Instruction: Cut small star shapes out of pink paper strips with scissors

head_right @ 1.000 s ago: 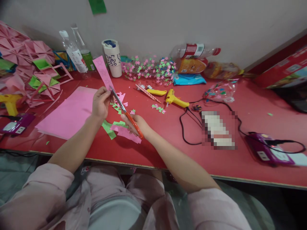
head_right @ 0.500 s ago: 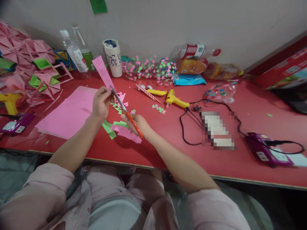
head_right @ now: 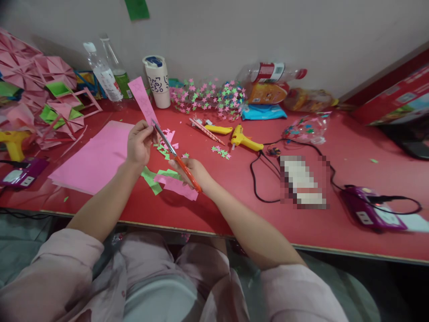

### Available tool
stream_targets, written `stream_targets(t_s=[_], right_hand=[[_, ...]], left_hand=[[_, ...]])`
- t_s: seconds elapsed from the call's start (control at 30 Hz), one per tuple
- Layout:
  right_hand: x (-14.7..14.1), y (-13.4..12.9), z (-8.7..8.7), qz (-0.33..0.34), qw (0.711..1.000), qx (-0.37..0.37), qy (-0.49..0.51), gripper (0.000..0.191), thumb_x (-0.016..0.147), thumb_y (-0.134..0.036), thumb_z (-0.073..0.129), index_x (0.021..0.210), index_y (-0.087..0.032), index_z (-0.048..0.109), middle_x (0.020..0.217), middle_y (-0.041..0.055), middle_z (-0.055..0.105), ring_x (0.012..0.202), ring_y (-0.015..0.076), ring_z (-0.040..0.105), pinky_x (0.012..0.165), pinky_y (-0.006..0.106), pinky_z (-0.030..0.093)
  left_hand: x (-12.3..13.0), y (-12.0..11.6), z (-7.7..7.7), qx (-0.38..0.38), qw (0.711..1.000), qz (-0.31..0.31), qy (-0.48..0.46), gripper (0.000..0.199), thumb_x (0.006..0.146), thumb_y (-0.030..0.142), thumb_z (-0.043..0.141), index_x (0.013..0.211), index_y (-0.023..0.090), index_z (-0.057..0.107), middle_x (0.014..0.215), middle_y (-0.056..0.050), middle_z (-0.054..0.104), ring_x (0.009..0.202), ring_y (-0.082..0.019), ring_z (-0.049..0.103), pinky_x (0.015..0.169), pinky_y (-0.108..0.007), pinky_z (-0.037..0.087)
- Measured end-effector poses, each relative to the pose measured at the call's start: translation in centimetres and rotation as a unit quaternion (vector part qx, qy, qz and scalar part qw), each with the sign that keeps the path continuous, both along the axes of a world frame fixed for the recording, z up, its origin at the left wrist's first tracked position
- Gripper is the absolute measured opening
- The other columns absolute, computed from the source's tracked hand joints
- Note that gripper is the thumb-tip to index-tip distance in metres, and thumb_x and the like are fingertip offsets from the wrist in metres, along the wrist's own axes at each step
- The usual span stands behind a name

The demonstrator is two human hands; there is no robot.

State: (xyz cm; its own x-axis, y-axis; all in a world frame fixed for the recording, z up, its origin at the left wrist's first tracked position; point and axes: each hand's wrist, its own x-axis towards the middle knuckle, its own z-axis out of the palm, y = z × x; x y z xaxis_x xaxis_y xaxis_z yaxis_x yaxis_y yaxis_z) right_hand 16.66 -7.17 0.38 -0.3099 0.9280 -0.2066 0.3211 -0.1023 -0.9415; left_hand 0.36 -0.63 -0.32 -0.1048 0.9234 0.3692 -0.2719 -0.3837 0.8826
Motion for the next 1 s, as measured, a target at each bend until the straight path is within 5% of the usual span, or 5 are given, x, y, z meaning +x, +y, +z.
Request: stream_targets(t_s=[0.5,0.73,1.0], right_hand=[[0.65,0.37,-0.76,0.057,0.997,-0.017,0.052,0.043,0.085,-0.055,0.051,0.061,-0.020,0.039,0.035,-0.0112,0.032,0.025,0.0042,0.031,0.043,0.023,0.049],[0.36,0.07,-1.01,0.033,0.998,-0.010,0.055,0.041,0.086,-0.053,0.050,0.063,-0.020,0.039,0.037,-0.0112,0.031,0.027,0.0045,0.032,0.043,0.023,0.048],[0.20,0.20,-0.54,0.015,1.000,-0.006,0.015,0.041,0.083,-0.048,0.057,0.060,-0.021,0.036,0.036,-0.0096,0.034,0.027,0.0052,0.035,0.044,0.025,0.049]], left_hand=[[-0.45,0.58,0.10,-0.032,0.997,0.021,-0.067,0.024,0.081,0.025,0.050,0.059,0.020,0.041,0.046,0.006,0.039,0.045,-0.005,0.046,0.051,-0.020,0.040],[0.04,0.68,-0.16,-0.042,0.997,0.004,-0.058,0.023,0.081,0.030,0.056,0.062,0.019,0.047,0.054,0.005,0.050,0.048,-0.005,0.048,0.051,-0.020,0.041],[0.10,0.60,0.09,-0.047,0.995,0.056,-0.065,0.019,0.079,0.021,0.056,0.063,0.019,0.047,0.053,0.006,0.049,0.048,-0.004,0.048,0.054,-0.018,0.039]])
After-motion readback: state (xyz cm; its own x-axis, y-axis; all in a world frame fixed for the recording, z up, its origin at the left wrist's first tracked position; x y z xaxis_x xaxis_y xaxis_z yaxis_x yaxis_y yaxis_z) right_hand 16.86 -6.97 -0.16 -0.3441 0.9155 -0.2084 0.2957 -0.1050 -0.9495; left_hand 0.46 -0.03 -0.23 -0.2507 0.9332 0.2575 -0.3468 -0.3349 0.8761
